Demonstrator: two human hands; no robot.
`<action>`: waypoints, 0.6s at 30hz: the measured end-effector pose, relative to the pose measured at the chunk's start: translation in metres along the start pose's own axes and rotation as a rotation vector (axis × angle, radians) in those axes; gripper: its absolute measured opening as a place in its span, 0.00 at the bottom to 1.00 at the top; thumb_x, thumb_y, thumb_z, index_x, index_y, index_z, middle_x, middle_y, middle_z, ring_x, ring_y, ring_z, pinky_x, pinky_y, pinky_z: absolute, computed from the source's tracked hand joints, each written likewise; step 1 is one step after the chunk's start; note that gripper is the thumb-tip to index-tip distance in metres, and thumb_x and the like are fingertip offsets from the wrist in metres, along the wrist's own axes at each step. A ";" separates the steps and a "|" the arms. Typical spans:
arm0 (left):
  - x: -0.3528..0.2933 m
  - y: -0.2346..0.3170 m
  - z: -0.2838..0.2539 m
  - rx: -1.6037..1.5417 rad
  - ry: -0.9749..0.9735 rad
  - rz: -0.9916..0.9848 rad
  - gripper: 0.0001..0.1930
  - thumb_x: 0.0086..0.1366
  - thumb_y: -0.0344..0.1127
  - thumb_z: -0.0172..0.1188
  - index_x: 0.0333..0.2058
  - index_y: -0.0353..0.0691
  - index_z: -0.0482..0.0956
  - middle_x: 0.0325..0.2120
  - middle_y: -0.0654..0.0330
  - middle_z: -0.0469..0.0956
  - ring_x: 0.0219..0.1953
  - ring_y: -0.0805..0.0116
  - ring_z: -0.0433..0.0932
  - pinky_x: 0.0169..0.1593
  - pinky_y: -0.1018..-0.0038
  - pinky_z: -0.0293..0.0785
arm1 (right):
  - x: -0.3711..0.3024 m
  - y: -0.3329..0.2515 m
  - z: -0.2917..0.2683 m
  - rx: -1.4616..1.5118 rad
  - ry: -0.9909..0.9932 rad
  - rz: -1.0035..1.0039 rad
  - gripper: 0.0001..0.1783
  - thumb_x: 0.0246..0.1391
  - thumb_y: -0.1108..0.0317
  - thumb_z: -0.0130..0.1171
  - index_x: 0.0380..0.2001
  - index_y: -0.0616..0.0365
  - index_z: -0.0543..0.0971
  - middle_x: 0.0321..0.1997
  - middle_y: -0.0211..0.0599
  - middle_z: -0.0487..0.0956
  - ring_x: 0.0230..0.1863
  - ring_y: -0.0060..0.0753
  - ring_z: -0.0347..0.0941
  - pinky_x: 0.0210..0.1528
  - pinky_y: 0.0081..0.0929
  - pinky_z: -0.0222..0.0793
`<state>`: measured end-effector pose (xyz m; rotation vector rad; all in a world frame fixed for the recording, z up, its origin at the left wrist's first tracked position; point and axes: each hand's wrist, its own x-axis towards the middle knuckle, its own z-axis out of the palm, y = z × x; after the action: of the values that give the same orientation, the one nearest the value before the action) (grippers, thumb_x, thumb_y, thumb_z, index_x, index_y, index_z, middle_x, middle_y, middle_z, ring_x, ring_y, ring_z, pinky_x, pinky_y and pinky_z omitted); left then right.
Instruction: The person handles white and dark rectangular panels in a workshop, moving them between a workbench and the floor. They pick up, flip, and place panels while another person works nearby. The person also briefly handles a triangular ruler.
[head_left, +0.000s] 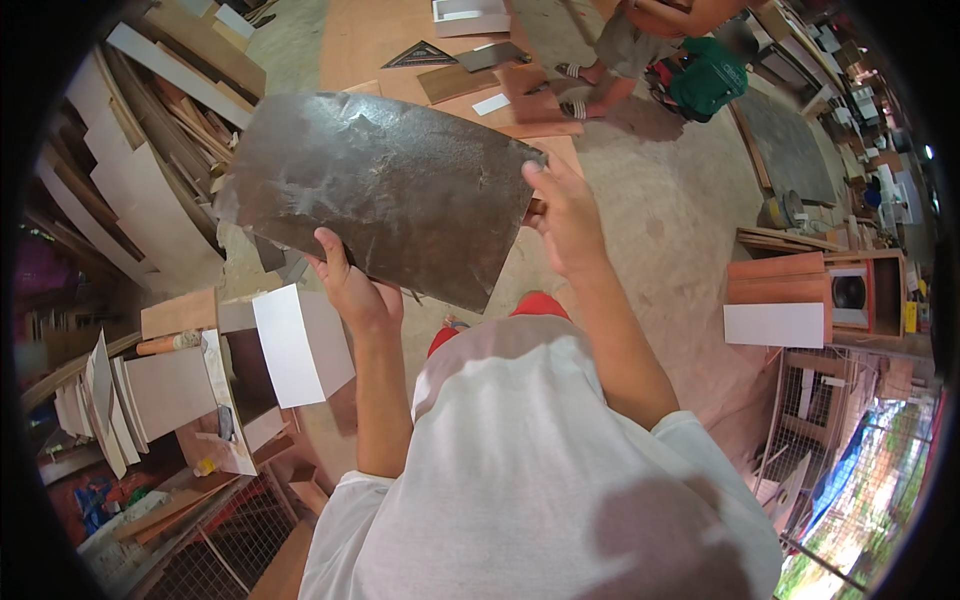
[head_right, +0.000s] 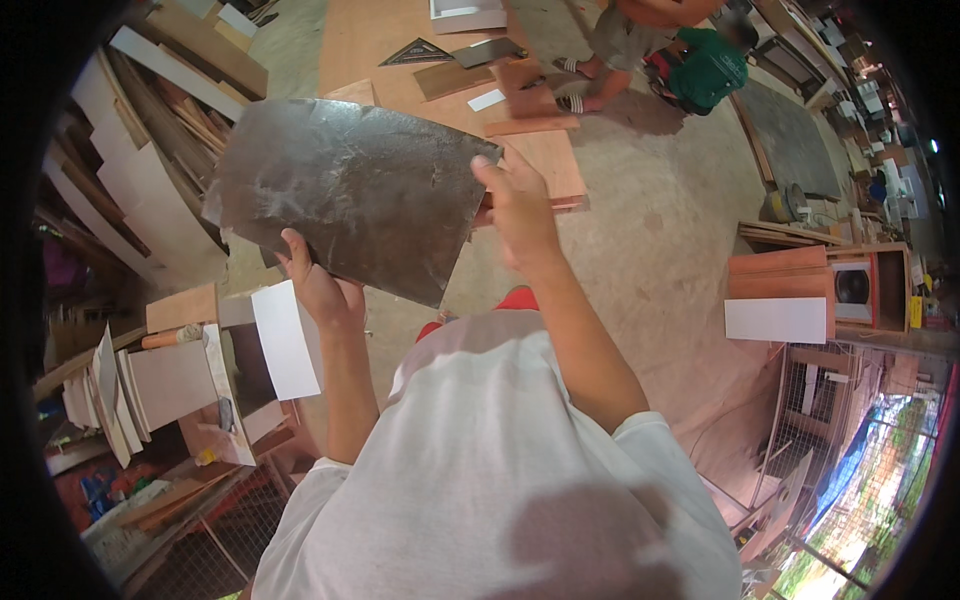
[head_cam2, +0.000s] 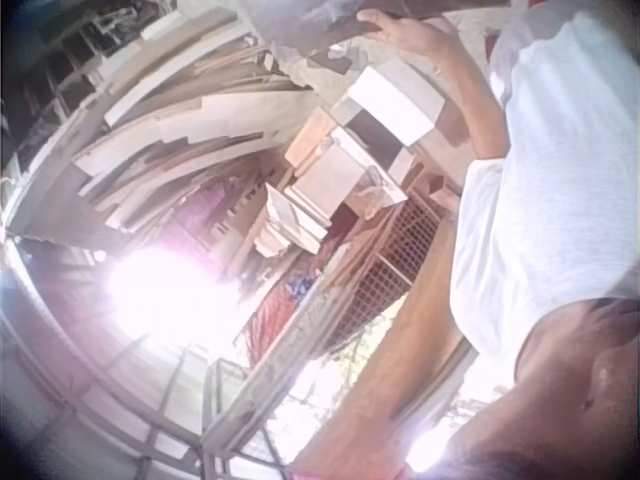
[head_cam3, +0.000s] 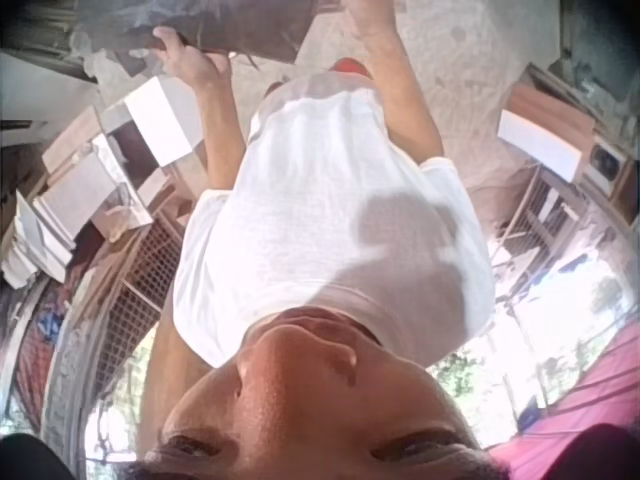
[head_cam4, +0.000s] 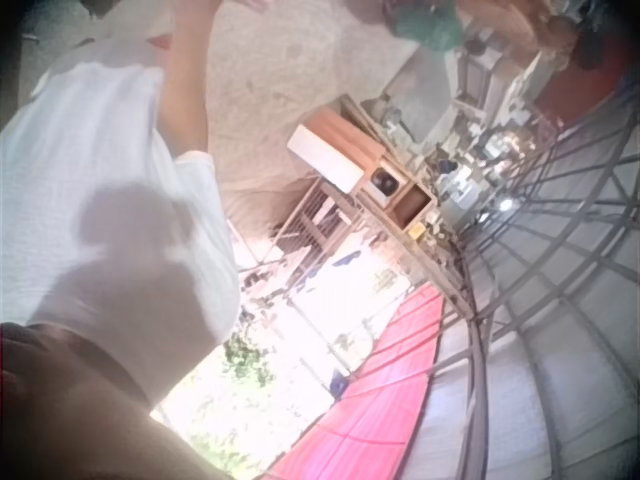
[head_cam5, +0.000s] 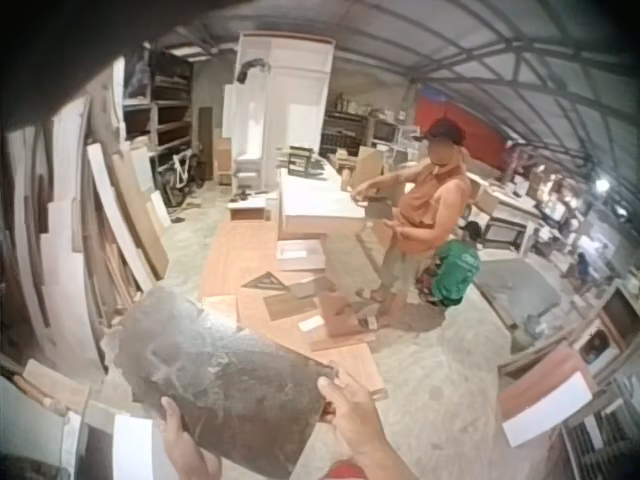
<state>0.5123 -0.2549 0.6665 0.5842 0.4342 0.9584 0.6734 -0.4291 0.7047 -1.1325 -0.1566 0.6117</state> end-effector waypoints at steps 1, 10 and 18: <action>0.002 0.000 -0.004 -0.004 0.010 0.000 0.27 0.80 0.47 0.53 0.72 0.52 0.59 0.65 0.62 0.69 0.65 0.58 0.71 0.68 0.56 0.74 | -0.001 -0.006 -0.004 0.000 -0.019 0.059 0.27 0.64 0.76 0.60 0.64 0.72 0.70 0.54 0.47 0.81 0.46 0.30 0.83 0.47 0.28 0.83; 0.013 -0.006 -0.017 -0.022 0.086 -0.026 0.26 0.80 0.44 0.54 0.71 0.48 0.60 0.65 0.59 0.70 0.64 0.58 0.72 0.67 0.58 0.73 | -0.019 -0.018 -0.042 -0.528 0.242 -0.173 0.25 0.61 0.78 0.66 0.62 0.71 0.77 0.47 0.50 0.86 0.41 0.32 0.85 0.44 0.27 0.85; 0.014 -0.017 -0.027 0.109 0.288 -0.203 0.23 0.80 0.30 0.48 0.71 0.39 0.60 0.64 0.51 0.71 0.64 0.54 0.73 0.67 0.56 0.73 | -0.024 -0.012 -0.008 -1.435 -0.376 -0.674 0.37 0.44 0.76 0.73 0.62 0.42 0.81 0.51 0.40 0.81 0.55 0.44 0.76 0.62 0.45 0.70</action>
<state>0.5140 -0.2435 0.6336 0.4903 0.7921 0.8291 0.6612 -0.4519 0.7161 -2.1498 -1.4059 -0.0070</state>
